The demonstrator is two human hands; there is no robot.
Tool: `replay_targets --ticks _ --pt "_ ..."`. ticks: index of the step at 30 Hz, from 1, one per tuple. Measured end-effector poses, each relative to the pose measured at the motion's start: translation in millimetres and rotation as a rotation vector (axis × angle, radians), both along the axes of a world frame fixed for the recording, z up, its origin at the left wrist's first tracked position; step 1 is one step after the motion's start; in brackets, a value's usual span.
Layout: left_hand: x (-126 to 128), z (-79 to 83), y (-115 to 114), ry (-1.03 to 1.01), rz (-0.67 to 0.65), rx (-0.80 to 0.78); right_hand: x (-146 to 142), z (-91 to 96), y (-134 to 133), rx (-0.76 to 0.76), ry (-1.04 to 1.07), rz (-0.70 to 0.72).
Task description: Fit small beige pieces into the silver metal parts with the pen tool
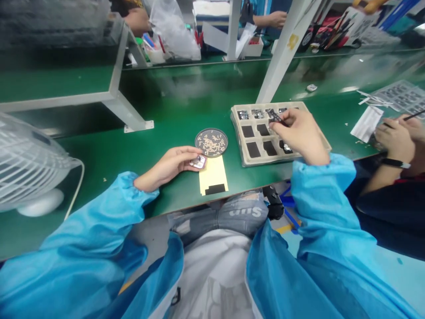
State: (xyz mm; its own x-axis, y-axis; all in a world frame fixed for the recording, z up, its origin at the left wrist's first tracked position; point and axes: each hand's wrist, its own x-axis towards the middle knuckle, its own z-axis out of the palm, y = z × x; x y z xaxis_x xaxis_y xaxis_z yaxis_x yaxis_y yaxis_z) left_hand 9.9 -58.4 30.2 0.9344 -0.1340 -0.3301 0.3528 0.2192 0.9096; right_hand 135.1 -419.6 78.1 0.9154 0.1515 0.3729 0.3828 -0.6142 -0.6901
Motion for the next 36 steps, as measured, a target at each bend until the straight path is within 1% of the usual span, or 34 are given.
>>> replay_targets --ticks 3,5,6,8,11,13,17,19,24,26,30,36 --pt "-2.1 -0.6 -3.0 0.017 -0.016 -0.069 -55.3 -1.1 44.0 0.179 0.175 0.145" --pt "-3.5 -2.6 -4.5 -0.006 0.005 -0.042 -86.2 -6.6 73.8 0.27 0.29 0.288" --pt "-4.1 -3.4 -5.2 -0.025 0.021 -0.005 -97.8 -10.6 86.5 0.311 0.337 0.332" --pt "-5.3 -4.2 -6.5 -0.071 0.044 0.092 -112.4 -20.3 106.0 0.376 0.432 0.416" --pt "-6.8 -2.9 -8.3 -0.131 0.052 0.2 -118.0 -35.5 121.6 0.433 0.56 0.515" --pt "-8.0 -1.6 -8.7 -0.154 0.049 0.203 -116.7 -44.5 127.1 0.454 0.612 0.497" --pt "-11.6 -1.3 -7.6 -0.204 -0.001 0.121 -114.1 -57.8 136.3 0.518 0.614 0.334" --pt "-13.6 -1.6 -7.1 -0.254 -0.02 0.118 -114.0 -61.3 140.3 0.537 0.593 0.303" --pt "-17.5 1.6 -8.5 -0.374 -0.042 0.24 -115.1 -62.1 145.2 0.572 0.573 0.301" --pt "-18.4 3.3 -9.6 -0.398 -0.041 0.26 -115.3 -61.0 145.5 0.577 0.586 0.298" --pt "-19.3 3.9 -10.4 -0.413 -0.044 0.252 -115.7 -60.6 145.3 0.588 0.612 0.282" --pt "-20.1 0.9 -11.1 -0.411 -0.067 0.221 -117.9 -63.8 144.8 0.591 0.6 0.241"
